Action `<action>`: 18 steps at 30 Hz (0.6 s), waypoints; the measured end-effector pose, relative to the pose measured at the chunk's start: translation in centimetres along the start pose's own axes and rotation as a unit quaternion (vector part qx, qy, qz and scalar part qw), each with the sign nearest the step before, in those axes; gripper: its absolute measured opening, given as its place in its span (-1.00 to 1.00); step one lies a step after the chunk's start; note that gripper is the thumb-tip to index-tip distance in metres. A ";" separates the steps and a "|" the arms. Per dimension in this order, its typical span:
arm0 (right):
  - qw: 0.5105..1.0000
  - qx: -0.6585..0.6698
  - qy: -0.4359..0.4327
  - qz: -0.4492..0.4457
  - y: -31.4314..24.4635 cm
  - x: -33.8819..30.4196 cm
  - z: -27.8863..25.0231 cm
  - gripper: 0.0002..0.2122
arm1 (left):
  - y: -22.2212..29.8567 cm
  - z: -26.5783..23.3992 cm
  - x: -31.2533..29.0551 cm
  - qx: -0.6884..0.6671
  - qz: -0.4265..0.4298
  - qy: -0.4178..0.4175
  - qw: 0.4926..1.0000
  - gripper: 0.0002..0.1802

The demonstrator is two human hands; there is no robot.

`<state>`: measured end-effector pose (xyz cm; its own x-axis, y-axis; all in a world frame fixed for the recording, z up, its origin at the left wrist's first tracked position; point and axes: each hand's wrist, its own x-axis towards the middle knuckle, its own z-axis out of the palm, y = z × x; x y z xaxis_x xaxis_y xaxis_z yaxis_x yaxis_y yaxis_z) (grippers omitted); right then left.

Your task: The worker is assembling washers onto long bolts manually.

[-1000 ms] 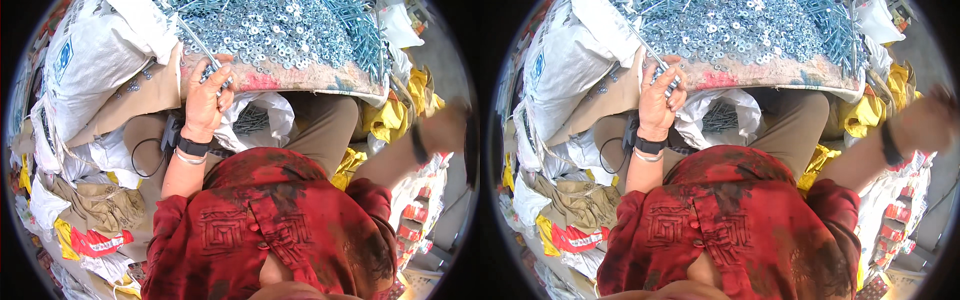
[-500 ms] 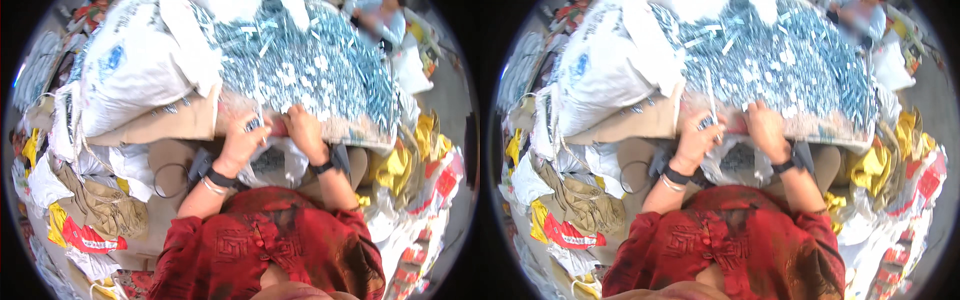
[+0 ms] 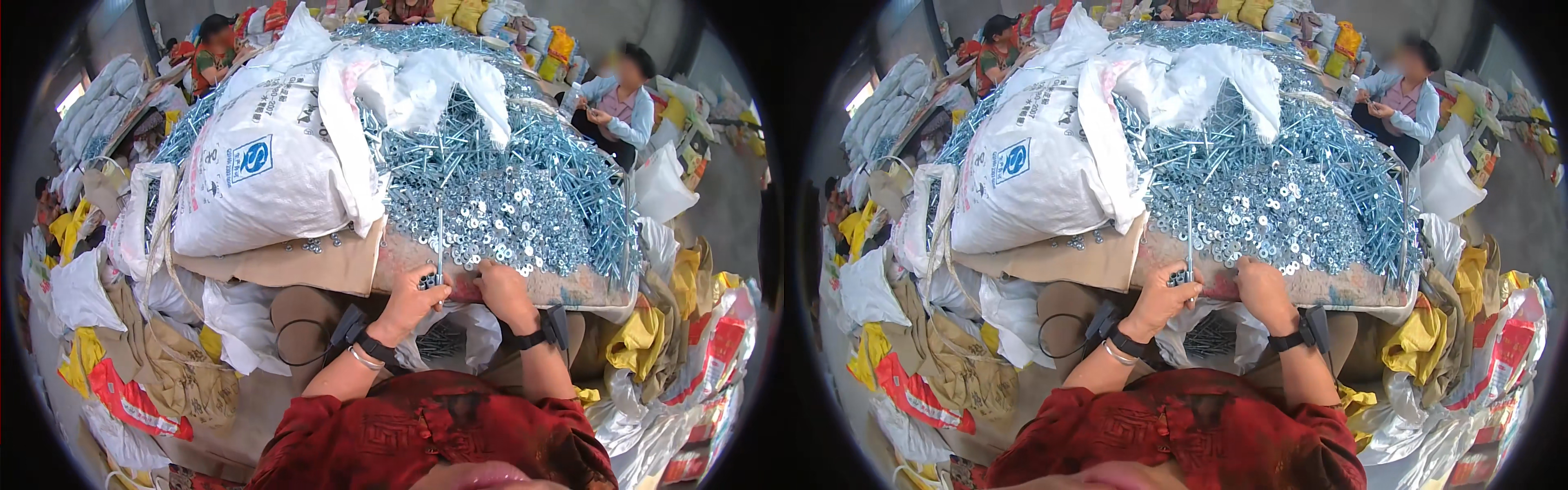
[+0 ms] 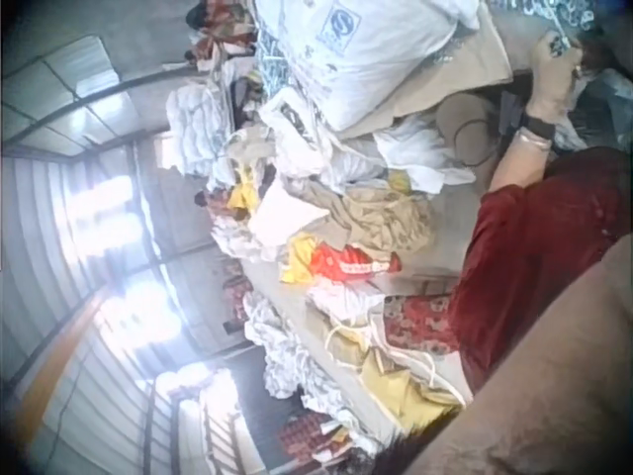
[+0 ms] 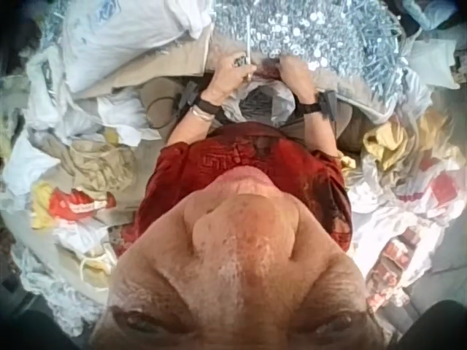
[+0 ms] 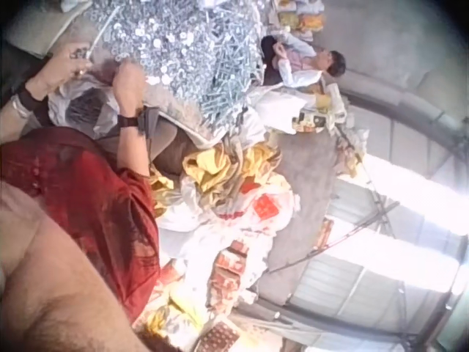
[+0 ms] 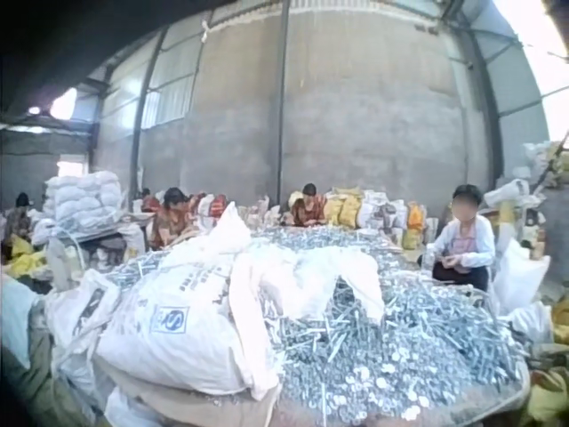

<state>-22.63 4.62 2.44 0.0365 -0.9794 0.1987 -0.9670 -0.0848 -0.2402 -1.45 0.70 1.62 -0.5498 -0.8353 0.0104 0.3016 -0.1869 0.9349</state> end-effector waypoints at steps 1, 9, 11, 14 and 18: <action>1.000 -0.007 -0.001 -0.001 -0.2 0.1 0.0 -0.83 | 0.1 0.0 0.0 0.004 0.005 0.002 1.000 -0.93; 0.989 0.136 0.037 0.051 1.7 1.0 1.0 -0.85 | 0.7 -1.4 -0.1 0.379 0.119 -0.005 0.918 -0.84; 0.863 0.484 0.010 0.144 0.4 0.6 -2.1 -0.89 | 0.8 -1.8 -1.0 0.543 0.138 0.027 0.828 -0.80; 0.777 0.615 0.098 0.089 0.1 -0.3 -4.2 -0.90 | 0.0 -0.8 -1.1 0.579 0.201 -0.004 0.790 -0.70; 0.775 0.620 0.088 0.086 0.1 -1.1 -5.2 -0.89 | 0.7 0.2 -1.4 0.588 0.218 -0.043 0.778 -0.68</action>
<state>-24.03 6.63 7.17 -0.2071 -0.9646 0.1632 0.0347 -0.1740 -0.9841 -0.68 1.83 2.37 -0.6605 -0.6395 0.3934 -0.4198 0.7490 0.5127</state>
